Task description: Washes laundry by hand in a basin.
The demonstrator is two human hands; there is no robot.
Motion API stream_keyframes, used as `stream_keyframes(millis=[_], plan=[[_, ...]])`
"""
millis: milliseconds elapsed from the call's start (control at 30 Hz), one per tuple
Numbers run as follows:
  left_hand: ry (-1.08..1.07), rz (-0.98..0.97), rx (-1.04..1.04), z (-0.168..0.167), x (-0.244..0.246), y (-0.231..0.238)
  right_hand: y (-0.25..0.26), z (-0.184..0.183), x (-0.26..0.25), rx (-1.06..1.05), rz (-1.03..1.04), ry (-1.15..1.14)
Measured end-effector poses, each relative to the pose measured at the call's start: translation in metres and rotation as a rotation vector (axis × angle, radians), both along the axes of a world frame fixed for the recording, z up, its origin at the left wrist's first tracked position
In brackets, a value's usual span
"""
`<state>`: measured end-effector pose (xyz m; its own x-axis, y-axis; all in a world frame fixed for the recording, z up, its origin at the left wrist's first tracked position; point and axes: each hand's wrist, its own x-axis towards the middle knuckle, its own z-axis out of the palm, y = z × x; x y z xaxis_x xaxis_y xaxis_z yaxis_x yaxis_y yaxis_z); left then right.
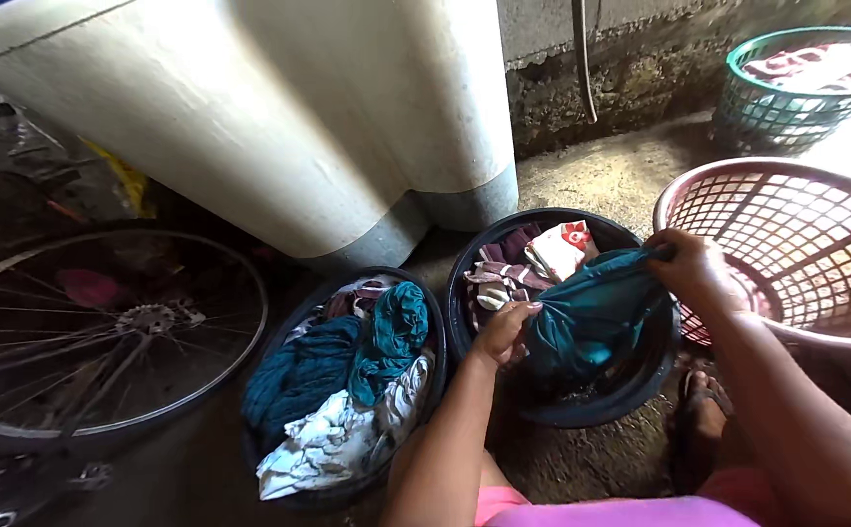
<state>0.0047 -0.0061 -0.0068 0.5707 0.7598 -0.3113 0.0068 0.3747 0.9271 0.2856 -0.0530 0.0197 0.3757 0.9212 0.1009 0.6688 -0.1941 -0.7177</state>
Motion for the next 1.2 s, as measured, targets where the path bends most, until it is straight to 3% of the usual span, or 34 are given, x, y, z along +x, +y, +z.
stream_keyframes(millis=[100, 267, 333, 433, 567, 700, 933, 1200], plan=[[-0.107, 0.08, -0.133, -0.001, 0.003, 0.0, 0.005, -0.029, -0.01, -0.283, 0.226, -0.061], [-0.157, 0.145, -0.143, -0.008, 0.008, 0.008, -0.005, -0.053, -0.069, -0.249, 0.582, 0.39], [-0.179, 0.135, -0.089, -0.006, 0.008, 0.008, -0.006, -0.058, -0.076, -0.185, 0.558, 0.379], [-0.165, 0.242, -0.06, -0.001, 0.003, 0.01, -0.004, -0.035, -0.06, -0.076, 0.482, 0.404], [-0.214, 0.382, -0.107, 0.002, -0.005, 0.015, 0.002, -0.014, -0.028, 0.198, -0.036, 0.878], [-0.283, 0.363, -0.165, 0.002, -0.005, 0.013, 0.006, -0.01, -0.008, 0.218, -0.334, 1.161], [-0.229, 0.205, -0.074, 0.004, -0.008, 0.014, 0.005, -0.017, -0.004, 0.183, -0.336, 1.212], [-0.215, 0.123, 0.029, 0.01, -0.017, 0.013, 0.002, -0.013, 0.0, 0.256, -0.304, 1.024]])
